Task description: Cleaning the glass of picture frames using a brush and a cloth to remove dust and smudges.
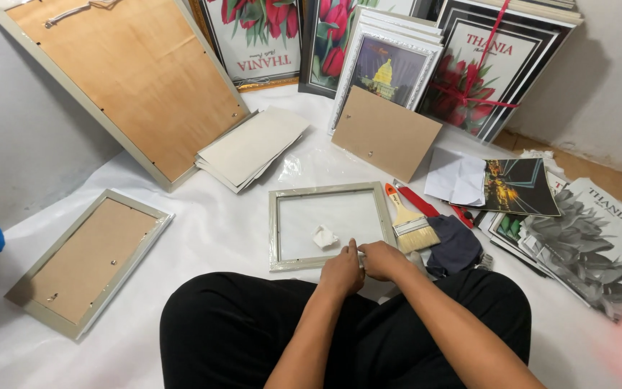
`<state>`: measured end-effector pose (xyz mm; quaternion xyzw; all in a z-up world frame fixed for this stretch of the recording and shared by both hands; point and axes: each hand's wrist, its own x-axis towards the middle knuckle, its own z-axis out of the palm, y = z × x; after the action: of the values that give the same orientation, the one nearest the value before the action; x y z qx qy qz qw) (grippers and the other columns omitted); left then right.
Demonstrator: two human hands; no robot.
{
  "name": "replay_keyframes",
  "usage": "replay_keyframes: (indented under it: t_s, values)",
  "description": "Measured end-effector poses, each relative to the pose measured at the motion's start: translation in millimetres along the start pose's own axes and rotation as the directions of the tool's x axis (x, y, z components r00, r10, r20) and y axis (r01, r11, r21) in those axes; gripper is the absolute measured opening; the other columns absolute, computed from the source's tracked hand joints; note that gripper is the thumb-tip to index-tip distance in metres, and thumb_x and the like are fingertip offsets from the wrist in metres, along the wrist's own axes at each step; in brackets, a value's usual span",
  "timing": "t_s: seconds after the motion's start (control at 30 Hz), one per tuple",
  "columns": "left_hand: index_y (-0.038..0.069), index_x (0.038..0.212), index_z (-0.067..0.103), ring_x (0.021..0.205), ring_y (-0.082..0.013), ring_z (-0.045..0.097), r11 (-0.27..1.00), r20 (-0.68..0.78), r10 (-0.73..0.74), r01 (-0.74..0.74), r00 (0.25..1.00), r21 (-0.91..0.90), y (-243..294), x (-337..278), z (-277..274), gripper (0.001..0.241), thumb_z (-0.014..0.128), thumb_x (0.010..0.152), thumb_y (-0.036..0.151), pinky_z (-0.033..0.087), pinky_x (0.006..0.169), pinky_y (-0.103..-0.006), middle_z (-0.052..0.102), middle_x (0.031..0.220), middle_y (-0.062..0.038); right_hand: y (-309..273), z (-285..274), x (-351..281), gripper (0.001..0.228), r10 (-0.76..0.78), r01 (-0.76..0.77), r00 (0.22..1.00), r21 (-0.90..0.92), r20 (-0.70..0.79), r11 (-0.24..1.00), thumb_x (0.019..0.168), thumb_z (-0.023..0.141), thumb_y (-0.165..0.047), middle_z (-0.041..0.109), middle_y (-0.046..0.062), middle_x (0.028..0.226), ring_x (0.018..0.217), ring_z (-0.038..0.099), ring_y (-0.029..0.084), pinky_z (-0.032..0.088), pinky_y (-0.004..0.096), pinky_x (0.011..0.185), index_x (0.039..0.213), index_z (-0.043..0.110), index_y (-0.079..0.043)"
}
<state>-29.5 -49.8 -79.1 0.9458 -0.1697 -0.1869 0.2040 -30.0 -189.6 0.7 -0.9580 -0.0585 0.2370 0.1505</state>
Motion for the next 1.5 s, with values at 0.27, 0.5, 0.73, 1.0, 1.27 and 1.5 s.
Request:
replay_keyframes:
  t_s: [0.27,0.5,0.73,1.0,1.27,1.5]
  values:
    - [0.005,0.122,0.060,0.091,-0.0372,0.073,0.977,-0.310,-0.057,0.116,0.949,0.176,-43.4,5.8,-2.4,0.035,0.057,0.090,0.019,0.059,0.075,-0.0483,0.069,0.108,-0.014,-2.7,-6.1,19.4,0.044,0.018,-0.020,0.999,0.045,0.051,0.999,0.095,0.049,-0.018,0.072,0.029,0.117,0.117,0.068,0.045,0.056,0.052,0.099,0.134,0.068,-0.010]
    - [-0.001,0.141,0.056,0.143,-0.0411,0.044,0.974,-0.071,-0.042,0.056,0.997,0.218,-22.5,2.0,-39.5,0.049,0.055,0.094,0.016,0.042,0.110,-0.0461,0.053,0.148,-0.023,-10.0,-35.8,25.4,0.051,0.079,-0.083,0.995,0.058,0.065,0.995,0.090,0.052,-0.018,0.072,0.027,0.119,0.118,0.067,0.045,0.053,0.057,0.098,0.138,0.064,-0.008]
    - [-0.005,0.153,0.041,0.151,-0.0398,0.035,0.944,0.204,0.233,-0.272,0.951,0.189,11.0,32.9,-48.9,0.060,0.045,0.096,0.012,0.035,0.120,-0.0443,0.039,0.160,-0.026,43.0,-46.0,60.4,0.047,0.218,-0.203,0.975,0.259,-0.032,0.944,0.092,0.046,-0.024,0.074,0.022,0.118,0.119,0.067,0.043,0.055,0.057,0.097,0.132,0.069,-0.016]
    - [0.001,0.164,0.015,0.159,-0.0359,0.011,0.882,0.254,0.030,-0.145,0.967,0.448,30.0,109.2,-57.3,0.065,0.026,0.109,0.034,0.012,0.128,-0.0472,0.014,0.172,-0.021,52.8,-36.6,73.6,0.050,0.292,-0.310,0.950,0.258,0.105,0.915,0.088,0.048,-0.023,0.073,0.027,0.115,0.117,0.067,0.046,0.054,0.063,0.092,0.130,0.067,-0.004]
    - [-0.005,0.152,0.042,0.145,-0.0387,0.043,0.824,0.042,0.121,-0.124,0.992,0.552,15.7,176.7,-40.3,0.054,0.035,0.102,0.016,0.032,0.116,-0.0472,0.046,0.155,-0.025,25.2,-67.1,61.9,0.040,0.341,-0.383,0.919,0.250,0.196,0.889,0.089,0.048,-0.014,0.075,0.028,0.109,0.116,0.068,0.047,0.054,0.061,0.093,0.112,0.074,0.006]
    - [0.005,0.109,0.072,0.095,-0.0260,0.073,0.712,-0.228,0.520,-0.270,0.823,0.649,-15.9,177.5,-19.1,0.025,0.058,0.091,0.016,0.053,0.088,-0.0383,0.071,0.097,-0.011,17.7,-77.6,66.3,0.038,0.319,-0.380,0.922,0.350,0.220,0.856,0.087,0.050,-0.012,0.074,0.030,0.109,0.117,0.066,0.049,0.051,0.066,0.096,0.109,0.073,0.009]
